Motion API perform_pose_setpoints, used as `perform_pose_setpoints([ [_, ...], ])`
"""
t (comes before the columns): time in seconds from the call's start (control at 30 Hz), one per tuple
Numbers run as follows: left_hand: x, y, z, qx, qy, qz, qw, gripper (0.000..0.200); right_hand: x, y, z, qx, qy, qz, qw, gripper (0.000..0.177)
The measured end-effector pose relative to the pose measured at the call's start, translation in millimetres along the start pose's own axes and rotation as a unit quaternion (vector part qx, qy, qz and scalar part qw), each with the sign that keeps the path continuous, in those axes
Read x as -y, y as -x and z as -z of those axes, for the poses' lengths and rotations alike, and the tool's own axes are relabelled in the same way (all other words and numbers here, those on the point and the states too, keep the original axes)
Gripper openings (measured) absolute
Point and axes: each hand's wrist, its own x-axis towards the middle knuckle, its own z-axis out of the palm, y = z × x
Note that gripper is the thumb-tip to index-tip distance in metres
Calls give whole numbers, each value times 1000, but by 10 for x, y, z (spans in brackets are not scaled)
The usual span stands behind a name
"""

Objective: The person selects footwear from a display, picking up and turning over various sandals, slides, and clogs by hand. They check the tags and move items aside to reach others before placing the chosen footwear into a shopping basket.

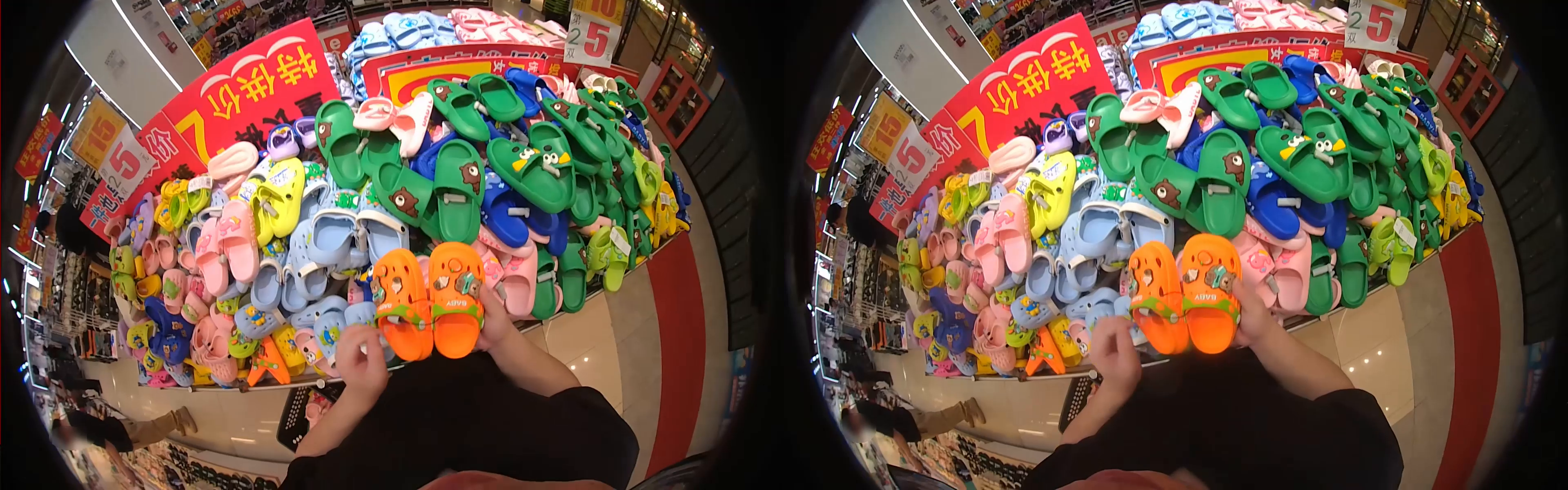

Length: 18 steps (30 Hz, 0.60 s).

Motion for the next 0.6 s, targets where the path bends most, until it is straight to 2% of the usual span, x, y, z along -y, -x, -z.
perform_pose_setpoints([
  [0.07, 72, -37, -98, -97, 73, 85, 989, 28, 21, -22, -80, -8, -2, -3, 1000, 55],
  [0.13, 25, -153, -99, -27, 165, 290, 942, 40, 21, -50, -149, -18, -5, 0, 1000, 54],
  [0.2, 98, -177, -149, 55, 457, 327, 825, 47, 26, -102, -197, -6, 11, -4, 1000, 52],
  [0.27, -67, -262, -186, 54, 525, 355, 772, 43, 21, -94, -251, 23, 10, 1, 1000, 50],
  [0.3, -95, -274, -195, 53, 523, 355, 773, 43, 31, -103, -296, 13, 14, 6, 1000, 51],
  [0.37, -141, -260, -185, 35, 383, 332, 861, 40, 27, -98, -327, -2, 14, 14, 1000, 51],
  [0.5, -224, -268, -168, 24, 414, 301, 859, 48, 59, -82, -376, -16, -5, 27, 1000, 50],
  [0.57, -285, -288, -148, 57, 335, 272, 900, 45, 82, -76, -388, 1, -20, 27, 999, 49],
  [0.6, -283, -286, -146, 57, 334, 274, 900, 45, 72, -56, -345, 0, -22, 26, 999, 49],
])
